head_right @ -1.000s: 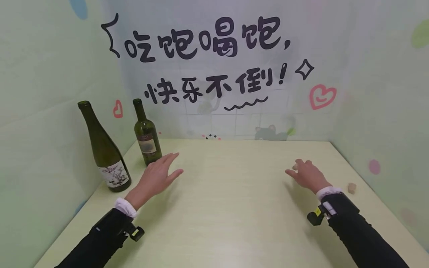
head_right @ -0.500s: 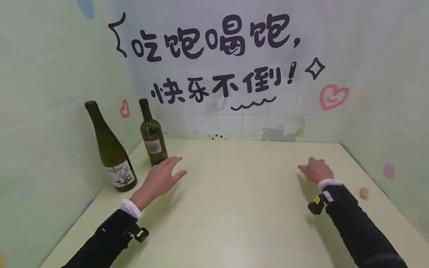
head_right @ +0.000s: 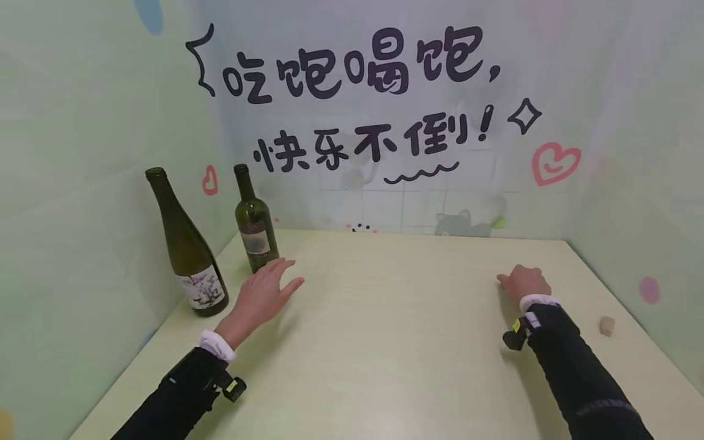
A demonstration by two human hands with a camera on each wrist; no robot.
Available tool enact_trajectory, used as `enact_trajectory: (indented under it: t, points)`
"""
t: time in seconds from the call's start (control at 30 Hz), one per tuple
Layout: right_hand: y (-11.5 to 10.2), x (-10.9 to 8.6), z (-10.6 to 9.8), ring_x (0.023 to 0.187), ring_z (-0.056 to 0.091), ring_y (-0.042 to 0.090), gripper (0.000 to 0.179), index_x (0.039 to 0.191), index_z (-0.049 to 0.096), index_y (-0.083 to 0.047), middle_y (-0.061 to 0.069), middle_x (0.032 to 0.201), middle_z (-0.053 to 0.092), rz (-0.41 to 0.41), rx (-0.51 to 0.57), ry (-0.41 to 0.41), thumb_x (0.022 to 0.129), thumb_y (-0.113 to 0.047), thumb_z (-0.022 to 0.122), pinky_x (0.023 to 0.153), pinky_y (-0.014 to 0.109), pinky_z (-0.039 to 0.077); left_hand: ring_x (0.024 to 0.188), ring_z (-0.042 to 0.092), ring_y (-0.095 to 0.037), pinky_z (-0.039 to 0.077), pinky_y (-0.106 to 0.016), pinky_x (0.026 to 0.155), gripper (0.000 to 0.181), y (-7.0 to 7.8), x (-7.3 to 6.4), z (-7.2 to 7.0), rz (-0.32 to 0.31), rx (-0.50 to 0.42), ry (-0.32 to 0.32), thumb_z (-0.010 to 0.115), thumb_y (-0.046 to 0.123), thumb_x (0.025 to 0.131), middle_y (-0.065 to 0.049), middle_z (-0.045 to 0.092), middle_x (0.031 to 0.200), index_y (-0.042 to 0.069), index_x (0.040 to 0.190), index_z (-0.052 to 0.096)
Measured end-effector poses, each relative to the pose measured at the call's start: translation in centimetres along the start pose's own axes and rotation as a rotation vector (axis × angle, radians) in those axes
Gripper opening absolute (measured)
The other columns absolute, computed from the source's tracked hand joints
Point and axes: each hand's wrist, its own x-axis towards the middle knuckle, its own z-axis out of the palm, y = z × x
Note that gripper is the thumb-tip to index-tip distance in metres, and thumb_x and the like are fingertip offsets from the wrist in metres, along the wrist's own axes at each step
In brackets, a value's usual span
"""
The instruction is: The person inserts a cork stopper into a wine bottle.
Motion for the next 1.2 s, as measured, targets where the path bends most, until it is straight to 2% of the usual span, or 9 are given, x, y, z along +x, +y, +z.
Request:
enact_trajectory:
  t: [0.23, 0.33, 0.53, 0.67, 0.77, 0.97, 1.2]
  points:
    - [-0.1, 0.1, 0.0, 0.055, 0.047, 0.025, 0.047, 0.069, 0.053, 0.001, 0.011, 0.063, 0.047, 0.034, -0.003, 0.002, 0.097, -0.036, 0.046, 0.048, 0.035, 0.036, 0.124, 0.047, -0.035, 0.04, -0.054, 0.094, 0.06, -0.6, 0.6, 0.0, -0.088, -0.062, 0.103, 0.052, 0.049, 0.094, -0.015, 0.044, 0.142, 0.008, 0.138, 0.051]
    - [-0.1, 0.2, 0.0, 0.057, 0.048, 0.026, 0.046, 0.07, 0.054, 0.002, 0.012, 0.065, 0.049, 0.054, 0.004, -0.004, 0.097, -0.035, 0.046, 0.049, 0.037, 0.038, 0.125, 0.046, -0.034, 0.041, -0.053, 0.093, 0.064, -0.8, 0.9, -0.2, -0.115, -0.114, 0.156, 0.054, 0.047, 0.093, -0.015, 0.041, 0.143, 0.006, 0.141, 0.047]
    - [-0.1, 0.3, -0.1, 0.06, 0.049, 0.027, 0.04, 0.076, 0.056, 0.002, 0.013, 0.069, 0.05, 0.097, 0.016, -0.04, 0.095, -0.031, 0.046, 0.049, 0.038, 0.04, 0.131, 0.036, -0.034, 0.04, -0.054, 0.094, 0.071, -1.4, 1.5, -0.6, -0.17, -0.177, 0.223, 0.055, 0.048, 0.092, -0.017, 0.032, 0.147, 0.005, 0.146, 0.038]
    - [-0.2, 0.3, -0.3, 0.06, 0.048, 0.026, 0.037, 0.074, 0.057, 0.001, 0.012, 0.068, 0.05, 0.107, 0.031, -0.037, 0.094, -0.028, 0.046, 0.049, 0.037, 0.04, 0.127, 0.039, -0.034, 0.041, -0.054, 0.091, 0.071, -1.6, 2.0, -1.2, -0.197, -0.225, 0.274, 0.056, 0.048, 0.091, -0.017, 0.032, 0.146, 0.007, 0.146, 0.036]
    - [-0.1, 0.3, -0.4, 0.061, 0.051, 0.027, 0.034, 0.078, 0.06, 0.004, 0.014, 0.071, 0.055, 0.107, 0.05, -0.035, 0.092, -0.025, 0.048, 0.049, 0.038, 0.041, 0.125, 0.041, -0.034, 0.041, -0.053, 0.092, 0.074, -1.8, 2.3, -1.6, -0.226, -0.268, 0.29, 0.057, 0.048, 0.091, -0.017, 0.03, 0.147, 0.008, 0.148, 0.031]
    - [0.4, 0.6, 0.2, 0.07, 0.06, 0.034, 0.04, 0.103, 0.062, 0.013, 0.026, 0.091, 0.063, 0.086, 0.083, -0.016, 0.087, -0.023, 0.054, 0.053, 0.044, 0.046, 0.13, 0.038, -0.035, 0.037, -0.054, 0.098, 0.082, -2.5, 2.8, -2.4, -0.265, -0.342, 0.295, 0.055, 0.05, 0.092, -0.017, 0.025, 0.151, 0.01, 0.154, 0.019]
    - [0.2, 0.7, 0.5, 0.07, 0.061, 0.033, 0.038, 0.103, 0.062, 0.013, 0.027, 0.092, 0.063, 0.051, 0.093, 0.061, 0.085, -0.021, 0.056, 0.053, 0.044, 0.047, 0.135, 0.032, -0.033, 0.034, -0.052, 0.102, 0.084, -3.7, 3.7, -2.8, -0.268, -0.399, 0.335, 0.054, 0.051, 0.092, -0.015, 0.02, 0.153, 0.013, 0.155, 0.014]
